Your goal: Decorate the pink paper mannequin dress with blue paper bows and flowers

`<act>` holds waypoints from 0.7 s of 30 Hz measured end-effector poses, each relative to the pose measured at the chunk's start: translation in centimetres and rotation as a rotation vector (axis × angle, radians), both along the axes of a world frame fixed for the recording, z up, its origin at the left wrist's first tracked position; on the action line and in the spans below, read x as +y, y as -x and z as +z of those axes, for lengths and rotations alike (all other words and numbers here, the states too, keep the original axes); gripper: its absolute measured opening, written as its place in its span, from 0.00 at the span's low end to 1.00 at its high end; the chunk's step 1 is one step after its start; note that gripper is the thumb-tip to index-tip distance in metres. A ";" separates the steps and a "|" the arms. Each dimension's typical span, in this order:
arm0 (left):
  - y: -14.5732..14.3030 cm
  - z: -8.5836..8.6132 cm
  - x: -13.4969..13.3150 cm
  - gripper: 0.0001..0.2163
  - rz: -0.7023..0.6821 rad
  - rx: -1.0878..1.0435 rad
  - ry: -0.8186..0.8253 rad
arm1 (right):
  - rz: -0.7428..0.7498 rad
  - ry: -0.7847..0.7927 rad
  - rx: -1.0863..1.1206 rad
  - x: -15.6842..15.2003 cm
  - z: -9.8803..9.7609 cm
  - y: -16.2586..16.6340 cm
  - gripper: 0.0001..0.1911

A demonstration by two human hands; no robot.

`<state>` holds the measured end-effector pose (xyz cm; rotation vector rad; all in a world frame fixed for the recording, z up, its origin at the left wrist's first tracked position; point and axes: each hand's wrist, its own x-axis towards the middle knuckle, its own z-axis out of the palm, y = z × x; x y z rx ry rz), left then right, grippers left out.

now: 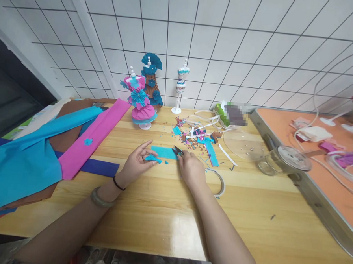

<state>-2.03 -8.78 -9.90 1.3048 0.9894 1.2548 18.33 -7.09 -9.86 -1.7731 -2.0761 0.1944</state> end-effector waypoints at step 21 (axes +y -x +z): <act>-0.4 0.0 -0.5 0.28 -0.028 0.011 -0.031 | 0.556 -0.156 0.337 -1.6 0.8 1.8 0.09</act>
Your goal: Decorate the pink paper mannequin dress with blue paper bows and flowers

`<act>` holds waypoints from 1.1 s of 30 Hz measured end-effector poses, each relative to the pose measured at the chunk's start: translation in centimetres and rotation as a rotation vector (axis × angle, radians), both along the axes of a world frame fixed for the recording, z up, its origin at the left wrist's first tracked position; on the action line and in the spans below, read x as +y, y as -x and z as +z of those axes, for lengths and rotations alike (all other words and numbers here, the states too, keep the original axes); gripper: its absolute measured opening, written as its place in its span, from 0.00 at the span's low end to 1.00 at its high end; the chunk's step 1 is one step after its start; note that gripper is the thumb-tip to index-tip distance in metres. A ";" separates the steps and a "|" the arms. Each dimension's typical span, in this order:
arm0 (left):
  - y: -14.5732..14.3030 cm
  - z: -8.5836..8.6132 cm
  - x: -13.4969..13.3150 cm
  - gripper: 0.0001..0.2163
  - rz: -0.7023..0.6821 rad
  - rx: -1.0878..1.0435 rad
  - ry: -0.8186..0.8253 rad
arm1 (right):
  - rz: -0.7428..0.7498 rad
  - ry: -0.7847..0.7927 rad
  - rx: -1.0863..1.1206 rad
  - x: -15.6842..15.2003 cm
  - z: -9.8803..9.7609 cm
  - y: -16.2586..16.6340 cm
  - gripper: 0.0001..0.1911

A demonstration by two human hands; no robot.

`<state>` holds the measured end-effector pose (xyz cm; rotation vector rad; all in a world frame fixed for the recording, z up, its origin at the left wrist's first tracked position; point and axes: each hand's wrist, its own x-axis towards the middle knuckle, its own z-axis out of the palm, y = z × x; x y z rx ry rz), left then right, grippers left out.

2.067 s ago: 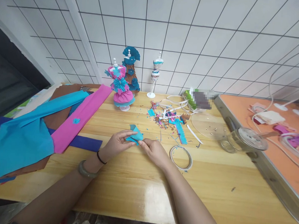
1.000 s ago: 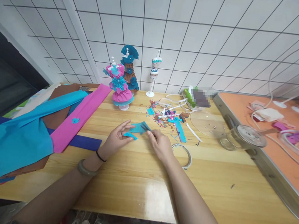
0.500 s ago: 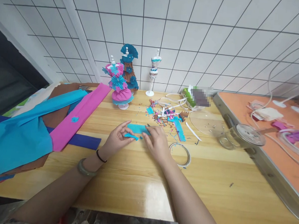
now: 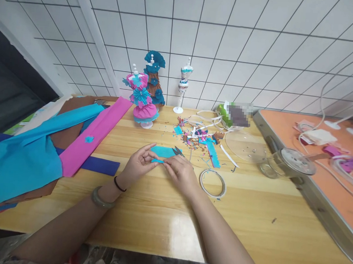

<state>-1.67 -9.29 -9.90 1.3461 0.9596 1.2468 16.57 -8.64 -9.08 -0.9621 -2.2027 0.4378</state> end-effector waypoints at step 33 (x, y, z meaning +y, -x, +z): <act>0.0 0.4 -0.1 0.22 -0.026 0.155 -0.024 | 0.026 0.063 -0.061 -0.2 -0.5 0.4 0.13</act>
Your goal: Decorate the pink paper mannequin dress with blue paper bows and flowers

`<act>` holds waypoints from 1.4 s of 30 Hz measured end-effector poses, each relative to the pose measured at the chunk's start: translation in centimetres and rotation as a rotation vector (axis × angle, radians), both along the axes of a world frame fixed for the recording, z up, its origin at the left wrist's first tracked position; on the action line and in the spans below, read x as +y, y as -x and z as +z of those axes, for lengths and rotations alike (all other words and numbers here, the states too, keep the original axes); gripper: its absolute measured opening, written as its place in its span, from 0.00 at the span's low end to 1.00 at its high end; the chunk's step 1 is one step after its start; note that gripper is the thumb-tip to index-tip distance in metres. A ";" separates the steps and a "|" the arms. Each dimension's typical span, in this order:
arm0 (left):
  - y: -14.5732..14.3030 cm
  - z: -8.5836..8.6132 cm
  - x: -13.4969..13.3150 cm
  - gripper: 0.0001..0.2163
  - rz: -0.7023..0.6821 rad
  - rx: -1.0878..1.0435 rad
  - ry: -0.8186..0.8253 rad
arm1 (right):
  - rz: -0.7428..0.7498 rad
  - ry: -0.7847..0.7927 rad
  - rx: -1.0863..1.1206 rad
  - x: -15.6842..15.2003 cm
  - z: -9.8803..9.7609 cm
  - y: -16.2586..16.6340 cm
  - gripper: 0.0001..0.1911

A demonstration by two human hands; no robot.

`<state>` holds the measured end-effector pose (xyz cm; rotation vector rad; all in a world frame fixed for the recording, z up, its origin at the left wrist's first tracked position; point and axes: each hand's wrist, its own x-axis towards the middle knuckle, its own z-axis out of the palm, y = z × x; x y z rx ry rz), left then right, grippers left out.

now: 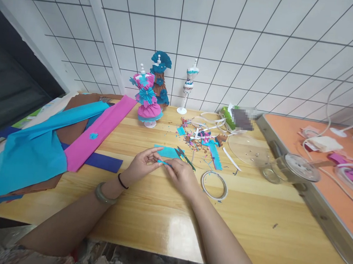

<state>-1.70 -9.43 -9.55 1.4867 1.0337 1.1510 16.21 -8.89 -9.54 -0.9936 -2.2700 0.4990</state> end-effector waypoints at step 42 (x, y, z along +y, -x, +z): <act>0.1 -0.6 0.2 0.10 0.003 0.414 -0.144 | -0.042 0.202 0.186 0.1 -1.4 1.1 0.11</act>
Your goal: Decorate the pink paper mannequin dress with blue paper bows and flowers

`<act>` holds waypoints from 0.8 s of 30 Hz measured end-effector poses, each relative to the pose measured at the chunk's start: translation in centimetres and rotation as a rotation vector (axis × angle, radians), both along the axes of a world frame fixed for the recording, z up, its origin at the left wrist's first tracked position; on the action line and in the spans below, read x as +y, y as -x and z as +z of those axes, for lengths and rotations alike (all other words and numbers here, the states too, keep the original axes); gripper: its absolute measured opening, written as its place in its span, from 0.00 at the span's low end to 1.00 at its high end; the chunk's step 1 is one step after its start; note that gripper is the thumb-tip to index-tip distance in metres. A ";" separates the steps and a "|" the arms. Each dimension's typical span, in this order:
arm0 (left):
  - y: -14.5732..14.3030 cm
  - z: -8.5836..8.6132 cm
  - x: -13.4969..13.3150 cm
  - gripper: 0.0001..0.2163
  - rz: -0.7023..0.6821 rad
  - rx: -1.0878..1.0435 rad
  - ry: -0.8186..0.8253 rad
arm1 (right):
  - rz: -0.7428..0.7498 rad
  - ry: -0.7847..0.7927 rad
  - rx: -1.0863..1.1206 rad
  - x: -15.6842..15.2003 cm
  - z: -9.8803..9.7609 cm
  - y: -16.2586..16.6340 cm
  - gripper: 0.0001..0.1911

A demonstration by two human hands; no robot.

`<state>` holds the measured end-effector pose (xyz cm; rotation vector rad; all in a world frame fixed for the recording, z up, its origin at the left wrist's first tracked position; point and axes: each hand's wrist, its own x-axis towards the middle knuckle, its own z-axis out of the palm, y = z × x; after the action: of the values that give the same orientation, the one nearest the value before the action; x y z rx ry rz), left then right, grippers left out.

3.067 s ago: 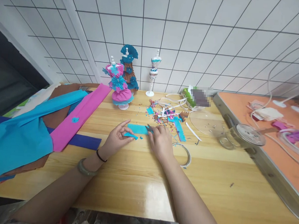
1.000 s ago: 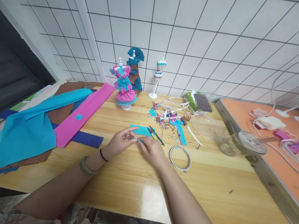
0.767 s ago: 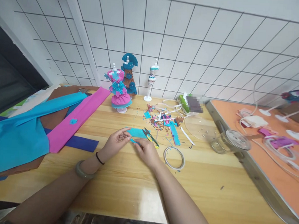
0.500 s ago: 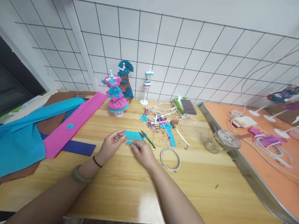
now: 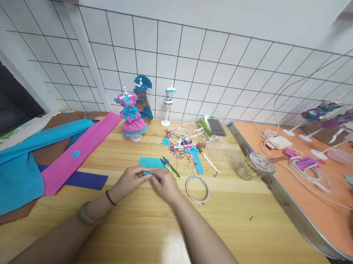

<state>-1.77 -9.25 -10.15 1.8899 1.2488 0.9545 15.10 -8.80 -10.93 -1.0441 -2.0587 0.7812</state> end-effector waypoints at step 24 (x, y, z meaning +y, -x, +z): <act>0.4 -0.9 0.8 0.09 0.011 -0.118 0.106 | -0.063 0.096 0.016 0.3 -0.6 -0.2 0.13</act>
<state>-2.15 -8.42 -11.10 1.7215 1.2168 0.9724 15.33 -8.48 -11.49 -1.1465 -1.9814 0.8606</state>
